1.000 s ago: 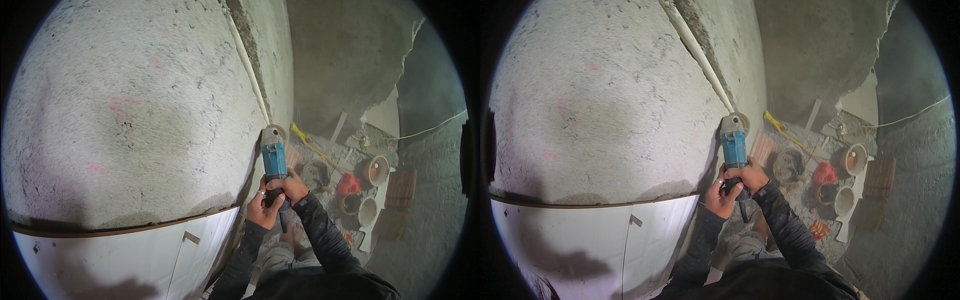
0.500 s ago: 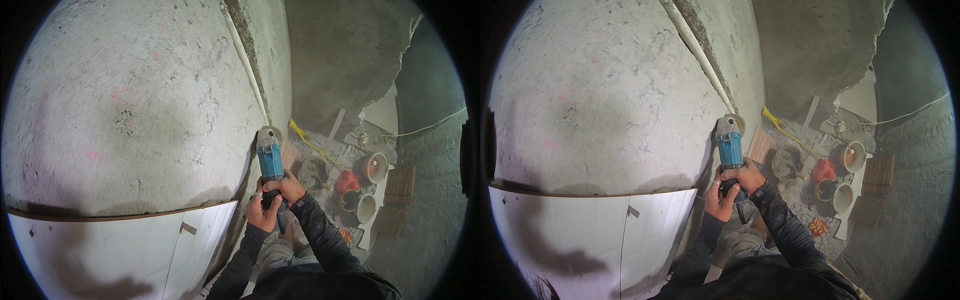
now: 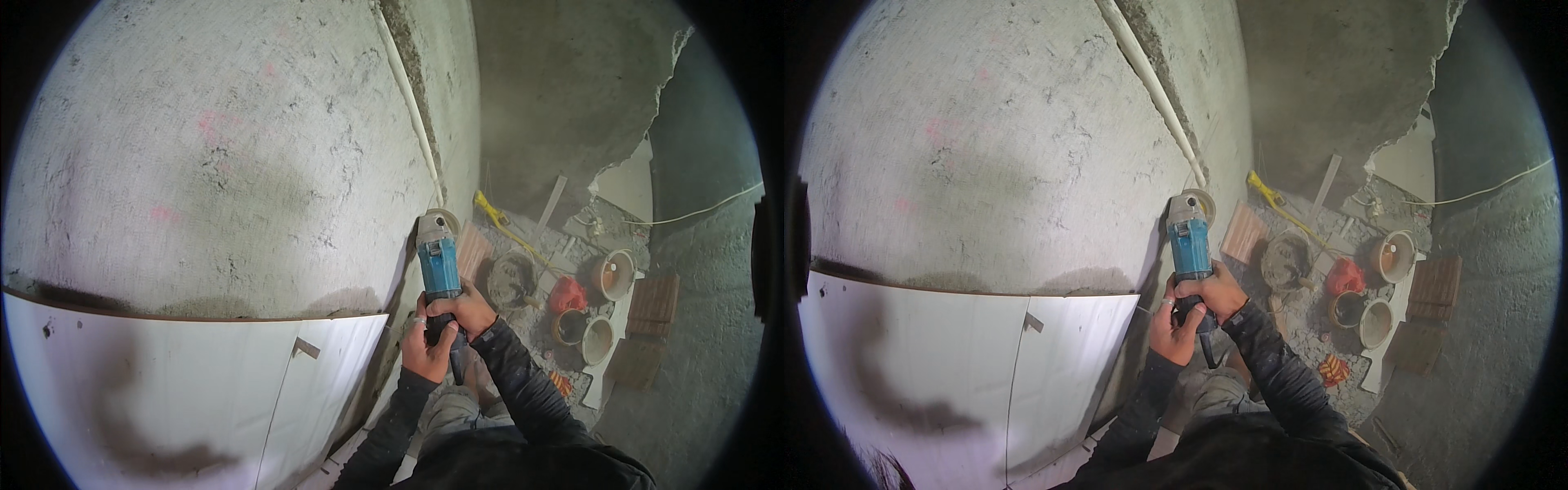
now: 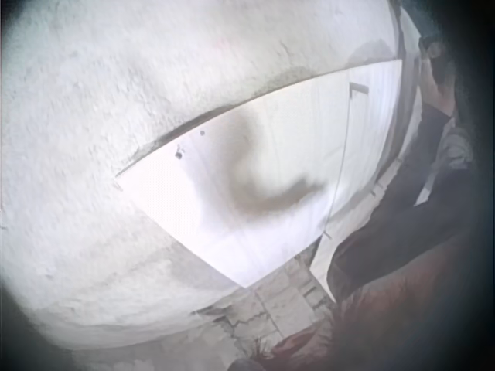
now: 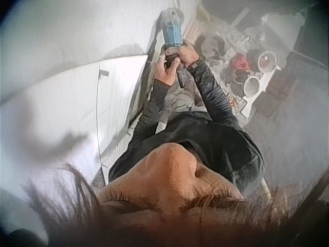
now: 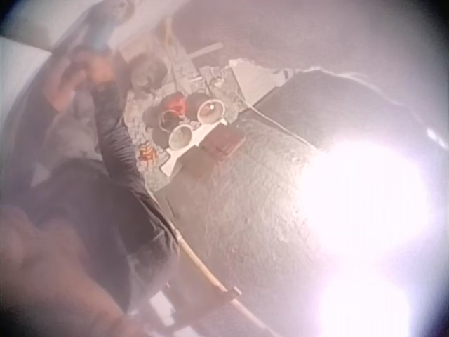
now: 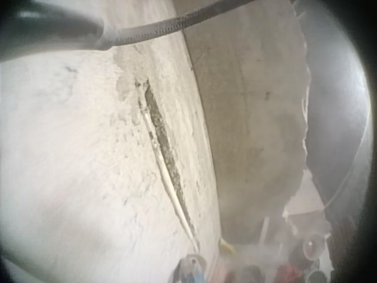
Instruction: The person uses an angle grinder to cut or grind along the edge of a white tiled wall. The tool is held with both hands and moved steadily along the wall surface, creating dust as it cuts.
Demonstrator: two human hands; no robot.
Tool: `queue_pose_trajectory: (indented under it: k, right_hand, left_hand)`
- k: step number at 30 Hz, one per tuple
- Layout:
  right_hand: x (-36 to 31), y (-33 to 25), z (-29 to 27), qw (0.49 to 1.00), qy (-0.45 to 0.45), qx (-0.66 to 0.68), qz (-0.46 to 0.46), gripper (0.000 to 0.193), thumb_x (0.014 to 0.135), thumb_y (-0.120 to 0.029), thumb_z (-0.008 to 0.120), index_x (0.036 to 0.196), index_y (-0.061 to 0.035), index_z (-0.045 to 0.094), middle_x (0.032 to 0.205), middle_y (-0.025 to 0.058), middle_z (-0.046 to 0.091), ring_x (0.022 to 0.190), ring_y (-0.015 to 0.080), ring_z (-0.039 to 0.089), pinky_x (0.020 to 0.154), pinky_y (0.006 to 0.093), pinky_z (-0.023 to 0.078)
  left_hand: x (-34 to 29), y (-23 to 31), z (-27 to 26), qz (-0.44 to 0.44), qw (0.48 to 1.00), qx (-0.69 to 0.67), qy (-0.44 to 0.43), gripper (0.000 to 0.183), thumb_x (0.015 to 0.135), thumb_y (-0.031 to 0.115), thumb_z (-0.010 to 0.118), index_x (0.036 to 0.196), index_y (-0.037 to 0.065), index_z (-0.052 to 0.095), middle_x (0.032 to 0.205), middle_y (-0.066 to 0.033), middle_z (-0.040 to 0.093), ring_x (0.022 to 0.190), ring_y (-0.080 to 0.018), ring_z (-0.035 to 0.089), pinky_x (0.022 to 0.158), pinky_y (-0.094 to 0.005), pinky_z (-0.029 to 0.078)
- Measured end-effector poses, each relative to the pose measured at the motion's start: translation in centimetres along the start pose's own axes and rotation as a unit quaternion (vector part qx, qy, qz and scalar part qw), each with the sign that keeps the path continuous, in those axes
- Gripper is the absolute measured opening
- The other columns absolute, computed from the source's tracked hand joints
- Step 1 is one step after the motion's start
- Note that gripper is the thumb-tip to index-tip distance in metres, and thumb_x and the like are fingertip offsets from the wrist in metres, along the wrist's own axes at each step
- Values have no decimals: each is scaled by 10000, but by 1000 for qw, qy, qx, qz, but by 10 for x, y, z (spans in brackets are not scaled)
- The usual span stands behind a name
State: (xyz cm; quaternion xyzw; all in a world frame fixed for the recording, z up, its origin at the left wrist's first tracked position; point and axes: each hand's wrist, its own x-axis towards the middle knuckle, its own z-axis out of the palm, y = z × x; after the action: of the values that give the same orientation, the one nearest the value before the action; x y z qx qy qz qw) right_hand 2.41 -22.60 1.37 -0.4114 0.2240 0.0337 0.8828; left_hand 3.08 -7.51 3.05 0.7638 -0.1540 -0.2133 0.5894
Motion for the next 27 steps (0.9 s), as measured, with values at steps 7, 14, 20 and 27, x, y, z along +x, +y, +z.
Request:
queue_pose_trajectory:
  k: [7,14,20,27]
  right_hand:
    - [-2,10,0,1000,16,2,1,310,743,0,778,1037,60,697,949,128,750,859,237,734,829,365,594]
    - [-12,16,7,1000,19,-5,20,349,739,-11,790,1066,58,691,955,124,748,859,237,732,826,360,594]
    - [-16,24,8,1000,-1,1,26,337,719,-3,776,1045,35,700,939,114,744,855,233,708,847,361,561]
    - [-21,26,13,999,31,-15,40,364,721,-19,791,1067,42,696,966,110,744,861,230,707,858,364,569]
  left_hand:
    - [-5,-7,-2,-3,1000,-28,-2,737,985,154,751,1589,-67,392,1208,-177,689,1049,-186,669,913,-316,538]
    - [-20,-13,-6,-16,999,-44,-1,723,985,137,737,1603,-24,397,1195,-88,677,1015,-120,633,879,-278,523]
    - [-28,-16,-8,-6,999,-43,4,737,989,153,746,1601,-45,386,1234,-138,675,1057,-146,646,905,-297,532]
    - [-34,-11,-14,-22,1000,-20,-3,738,985,139,755,1599,-42,388,1210,-137,686,1034,-128,653,877,-280,537]
